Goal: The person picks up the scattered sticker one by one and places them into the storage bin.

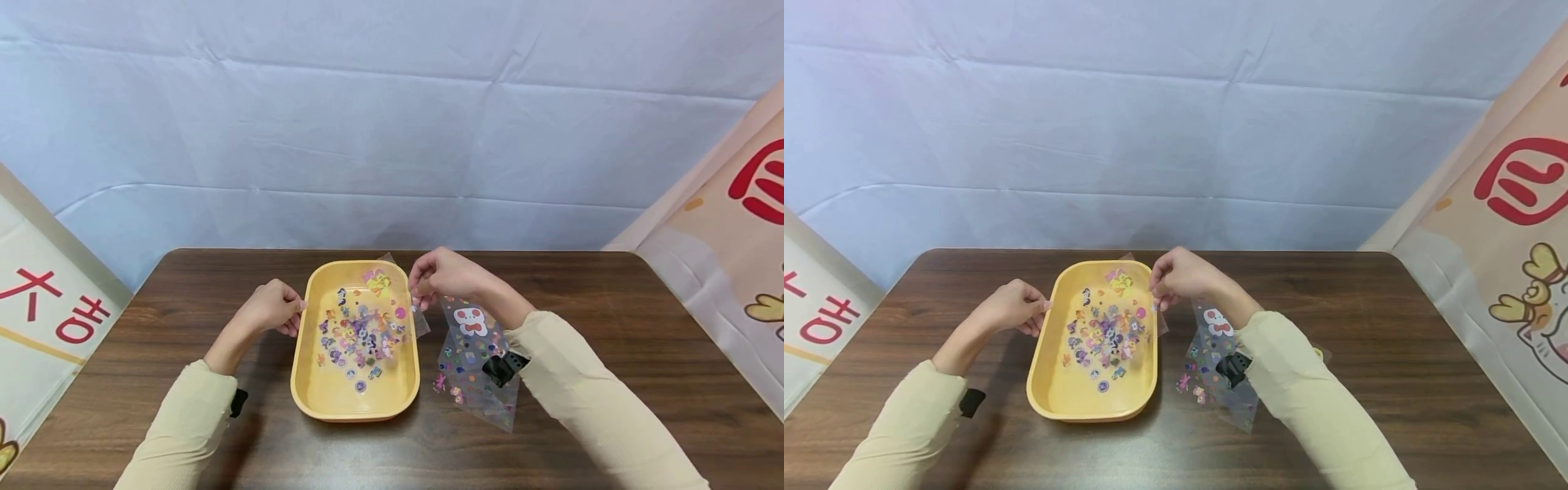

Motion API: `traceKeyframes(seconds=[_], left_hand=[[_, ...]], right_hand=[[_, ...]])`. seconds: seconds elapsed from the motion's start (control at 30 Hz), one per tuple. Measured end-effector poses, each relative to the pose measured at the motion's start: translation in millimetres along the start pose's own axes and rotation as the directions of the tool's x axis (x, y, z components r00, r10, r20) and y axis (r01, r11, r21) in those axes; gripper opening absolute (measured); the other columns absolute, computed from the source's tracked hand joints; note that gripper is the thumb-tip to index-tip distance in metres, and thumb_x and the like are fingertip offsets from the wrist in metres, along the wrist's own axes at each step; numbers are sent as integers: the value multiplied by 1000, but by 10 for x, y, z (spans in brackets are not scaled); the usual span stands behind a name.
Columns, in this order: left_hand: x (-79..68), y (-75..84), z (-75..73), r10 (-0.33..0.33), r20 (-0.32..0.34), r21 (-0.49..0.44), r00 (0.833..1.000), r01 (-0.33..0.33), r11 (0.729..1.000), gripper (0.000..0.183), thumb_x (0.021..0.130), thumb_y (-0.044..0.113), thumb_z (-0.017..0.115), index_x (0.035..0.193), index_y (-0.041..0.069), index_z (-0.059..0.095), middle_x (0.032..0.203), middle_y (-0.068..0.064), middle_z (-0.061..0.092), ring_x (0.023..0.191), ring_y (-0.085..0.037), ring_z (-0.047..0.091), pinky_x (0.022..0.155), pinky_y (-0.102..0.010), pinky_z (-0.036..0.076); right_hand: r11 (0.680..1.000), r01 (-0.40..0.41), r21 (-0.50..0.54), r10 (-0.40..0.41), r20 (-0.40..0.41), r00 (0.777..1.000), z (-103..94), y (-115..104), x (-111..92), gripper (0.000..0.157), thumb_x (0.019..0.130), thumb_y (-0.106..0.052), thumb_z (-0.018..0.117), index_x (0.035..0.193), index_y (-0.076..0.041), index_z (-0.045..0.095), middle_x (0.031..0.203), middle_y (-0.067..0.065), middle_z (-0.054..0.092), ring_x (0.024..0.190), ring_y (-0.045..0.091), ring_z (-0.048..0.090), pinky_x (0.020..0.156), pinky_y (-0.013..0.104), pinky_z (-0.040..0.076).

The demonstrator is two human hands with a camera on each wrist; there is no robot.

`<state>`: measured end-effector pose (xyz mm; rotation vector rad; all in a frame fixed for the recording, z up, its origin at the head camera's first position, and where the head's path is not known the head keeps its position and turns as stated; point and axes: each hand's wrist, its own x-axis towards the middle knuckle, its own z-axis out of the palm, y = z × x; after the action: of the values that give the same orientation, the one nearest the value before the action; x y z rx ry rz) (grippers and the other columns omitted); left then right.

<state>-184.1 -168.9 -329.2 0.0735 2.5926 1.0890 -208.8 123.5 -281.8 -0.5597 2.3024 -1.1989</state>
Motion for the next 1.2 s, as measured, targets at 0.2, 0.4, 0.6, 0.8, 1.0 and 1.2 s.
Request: traceKeyframes(seconds=[0.2,0.4,0.6,0.8,1.0,1.2], left_hand=[[5,-6,1,2,2,-3,1000,-2,1000,23,94,7,50,88,-9,65,60,-9,60,50,-14,60,57,-33,56],[4,2,-1,3,5,7,1000,-3,1000,23,94,7,50,87,-8,65,59,-9,60,50,-14,60,57,-33,55],[4,14,-2,-1,5,13,1000,1,1000,24,94,7,49,86,-8,65,59,-9,60,50,-14,61,57,-33,56],[12,12,-3,-10,4,11,1000,10,1000,23,94,7,50,86,-8,65,59,-10,60,50,-15,61,57,-34,56],[2,10,-2,0,5,11,1000,0,1000,23,94,7,50,85,-8,65,59,-10,60,50,-15,61,57,-33,56],[-4,15,1,1,1,13,1000,-1,1000,23,94,7,50,87,-9,65,59,-9,60,51,-15,61,56,-33,56]], right_hand=[[1000,-5,26,4,17,1000,39,-47,50,9,86,5,53,83,3,61,70,13,64,62,24,64,46,24,46],[999,-25,48,24,20,1000,97,-100,98,10,86,6,53,81,5,61,69,15,63,58,21,63,52,27,51],[995,-61,81,59,20,998,163,-106,162,10,86,5,54,79,6,61,68,15,63,57,20,63,58,31,54],[994,-79,78,80,-4,997,238,-86,215,10,86,6,54,79,7,61,67,15,63,55,19,63,60,34,56],[993,-87,79,91,-47,995,305,-72,250,11,85,6,55,77,7,62,65,14,63,53,19,62,60,35,56],[993,-90,76,94,-51,994,348,-80,272,8,85,6,55,79,10,60,65,14,63,52,17,62,59,35,56]])
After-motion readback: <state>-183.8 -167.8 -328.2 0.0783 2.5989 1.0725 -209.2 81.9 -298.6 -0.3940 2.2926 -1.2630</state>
